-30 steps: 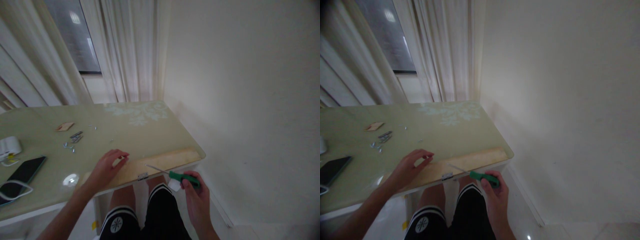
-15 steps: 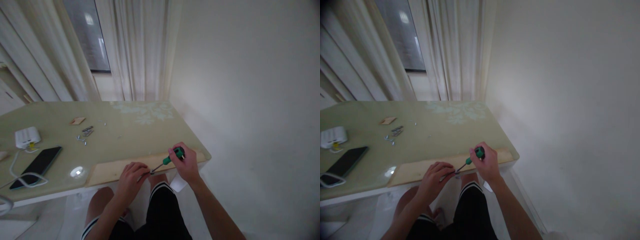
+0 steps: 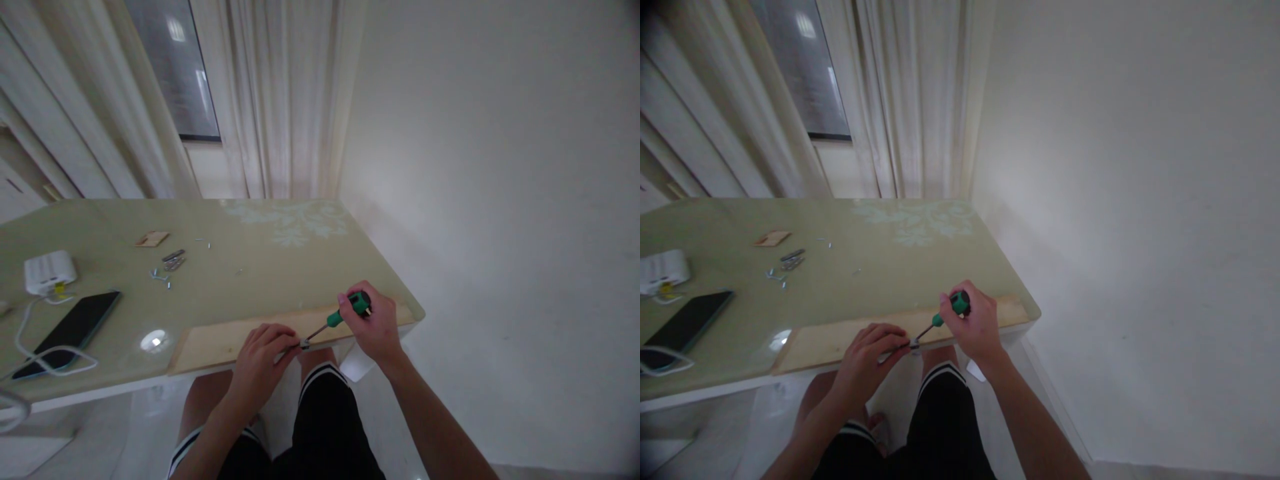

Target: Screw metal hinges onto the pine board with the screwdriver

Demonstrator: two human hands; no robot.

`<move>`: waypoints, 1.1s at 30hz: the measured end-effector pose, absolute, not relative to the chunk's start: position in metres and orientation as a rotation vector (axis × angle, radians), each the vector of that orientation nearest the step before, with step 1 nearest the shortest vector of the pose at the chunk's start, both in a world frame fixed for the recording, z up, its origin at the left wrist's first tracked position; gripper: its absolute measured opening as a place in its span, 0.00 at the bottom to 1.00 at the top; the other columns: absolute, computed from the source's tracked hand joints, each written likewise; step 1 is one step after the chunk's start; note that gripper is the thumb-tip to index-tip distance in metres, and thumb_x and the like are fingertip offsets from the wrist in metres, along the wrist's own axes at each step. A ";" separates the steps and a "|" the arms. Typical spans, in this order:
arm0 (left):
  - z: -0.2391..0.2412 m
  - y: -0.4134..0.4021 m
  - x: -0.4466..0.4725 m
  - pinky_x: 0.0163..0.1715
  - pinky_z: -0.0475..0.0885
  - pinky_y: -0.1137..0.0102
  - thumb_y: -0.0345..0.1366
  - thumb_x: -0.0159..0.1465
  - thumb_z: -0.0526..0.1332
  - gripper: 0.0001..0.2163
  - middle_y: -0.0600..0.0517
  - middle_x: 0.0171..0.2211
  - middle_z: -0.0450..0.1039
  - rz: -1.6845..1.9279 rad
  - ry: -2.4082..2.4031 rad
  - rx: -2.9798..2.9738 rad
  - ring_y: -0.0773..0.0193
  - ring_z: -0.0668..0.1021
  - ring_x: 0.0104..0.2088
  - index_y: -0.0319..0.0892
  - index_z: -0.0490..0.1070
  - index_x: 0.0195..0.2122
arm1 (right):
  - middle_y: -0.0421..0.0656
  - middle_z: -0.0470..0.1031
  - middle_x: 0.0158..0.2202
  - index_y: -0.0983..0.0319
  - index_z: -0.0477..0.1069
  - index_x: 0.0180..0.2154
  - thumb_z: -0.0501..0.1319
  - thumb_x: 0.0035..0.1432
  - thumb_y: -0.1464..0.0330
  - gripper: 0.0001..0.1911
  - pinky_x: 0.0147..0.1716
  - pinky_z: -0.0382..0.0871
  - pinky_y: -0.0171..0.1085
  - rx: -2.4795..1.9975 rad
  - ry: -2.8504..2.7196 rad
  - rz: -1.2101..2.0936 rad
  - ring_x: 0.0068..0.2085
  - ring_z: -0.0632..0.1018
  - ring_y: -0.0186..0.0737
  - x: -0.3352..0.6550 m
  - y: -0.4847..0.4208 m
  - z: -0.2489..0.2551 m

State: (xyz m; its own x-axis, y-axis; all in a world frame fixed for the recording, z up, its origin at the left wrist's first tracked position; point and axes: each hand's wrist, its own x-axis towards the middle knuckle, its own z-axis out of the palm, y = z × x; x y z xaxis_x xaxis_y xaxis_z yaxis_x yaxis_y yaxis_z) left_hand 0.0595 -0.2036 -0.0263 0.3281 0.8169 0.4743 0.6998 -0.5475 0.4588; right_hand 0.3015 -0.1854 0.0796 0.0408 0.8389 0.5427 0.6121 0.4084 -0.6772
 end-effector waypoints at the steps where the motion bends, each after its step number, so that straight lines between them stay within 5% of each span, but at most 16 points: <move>1: -0.026 -0.204 0.060 0.47 0.76 0.57 0.39 0.69 0.66 0.04 0.50 0.44 0.83 1.009 1.400 2.418 0.54 0.81 0.45 0.52 0.82 0.41 | 0.35 0.67 0.21 0.59 0.69 0.31 0.63 0.65 0.58 0.13 0.25 0.62 0.31 -1.291 -1.665 0.281 0.22 0.67 0.32 0.301 -0.186 0.080; 4: -0.026 -0.204 0.061 0.49 0.76 0.56 0.39 0.69 0.67 0.03 0.51 0.47 0.83 0.990 1.432 2.424 0.53 0.81 0.47 0.52 0.82 0.40 | 0.34 0.68 0.22 0.59 0.67 0.31 0.62 0.65 0.59 0.13 0.27 0.61 0.32 -1.290 -1.722 0.291 0.22 0.68 0.32 0.298 -0.187 0.087; 9: -0.026 -0.204 0.065 0.66 0.64 0.45 0.38 0.68 0.69 0.02 0.52 0.55 0.82 0.988 1.453 2.482 0.50 0.80 0.57 0.51 0.80 0.41 | 0.36 0.74 0.29 0.59 0.67 0.43 0.61 0.68 0.60 0.09 0.30 0.61 0.32 -1.254 -2.155 0.475 0.27 0.72 0.33 0.287 -0.182 0.123; 13: -0.025 -0.204 0.066 0.66 0.65 0.44 0.37 0.68 0.69 0.02 0.52 0.54 0.82 0.944 1.474 2.477 0.50 0.81 0.57 0.51 0.80 0.40 | 0.40 0.78 0.35 0.60 0.66 0.51 0.60 0.68 0.64 0.13 0.34 0.61 0.35 -1.182 -2.507 0.370 0.33 0.75 0.37 0.278 -0.170 0.150; 18: -0.025 -0.204 0.067 0.66 0.65 0.45 0.37 0.69 0.67 0.02 0.51 0.55 0.82 0.954 1.488 2.475 0.50 0.81 0.58 0.51 0.80 0.40 | 0.48 0.77 0.28 0.62 0.75 0.37 0.58 0.68 0.46 0.26 0.29 0.54 0.38 -1.552 -2.558 -0.078 0.28 0.75 0.44 0.265 -0.150 0.162; 21: -0.024 -0.204 0.068 0.67 0.65 0.45 0.38 0.69 0.66 0.02 0.51 0.55 0.82 0.959 1.483 2.471 0.50 0.81 0.58 0.51 0.80 0.40 | 0.48 0.76 0.26 0.62 0.76 0.33 0.56 0.70 0.46 0.28 0.27 0.50 0.38 -1.436 -2.737 -0.143 0.27 0.73 0.42 0.264 -0.140 0.171; 29: -0.025 -0.205 0.070 0.66 0.65 0.45 0.38 0.68 0.67 0.02 0.50 0.54 0.83 0.986 1.489 2.458 0.50 0.81 0.56 0.51 0.80 0.41 | 0.39 0.78 0.28 0.61 0.76 0.41 0.63 0.69 0.60 0.11 0.28 0.55 0.34 -0.730 -3.059 0.320 0.27 0.71 0.34 0.282 -0.131 0.192; 33: -0.027 -0.205 0.070 0.66 0.65 0.45 0.37 0.68 0.66 0.05 0.48 0.53 0.83 1.003 1.481 2.448 0.50 0.82 0.56 0.51 0.81 0.44 | 0.37 0.68 0.15 0.60 0.74 0.22 0.62 0.68 0.51 0.26 0.24 0.54 0.35 -1.182 -2.886 0.459 0.18 0.64 0.32 0.276 -0.117 0.188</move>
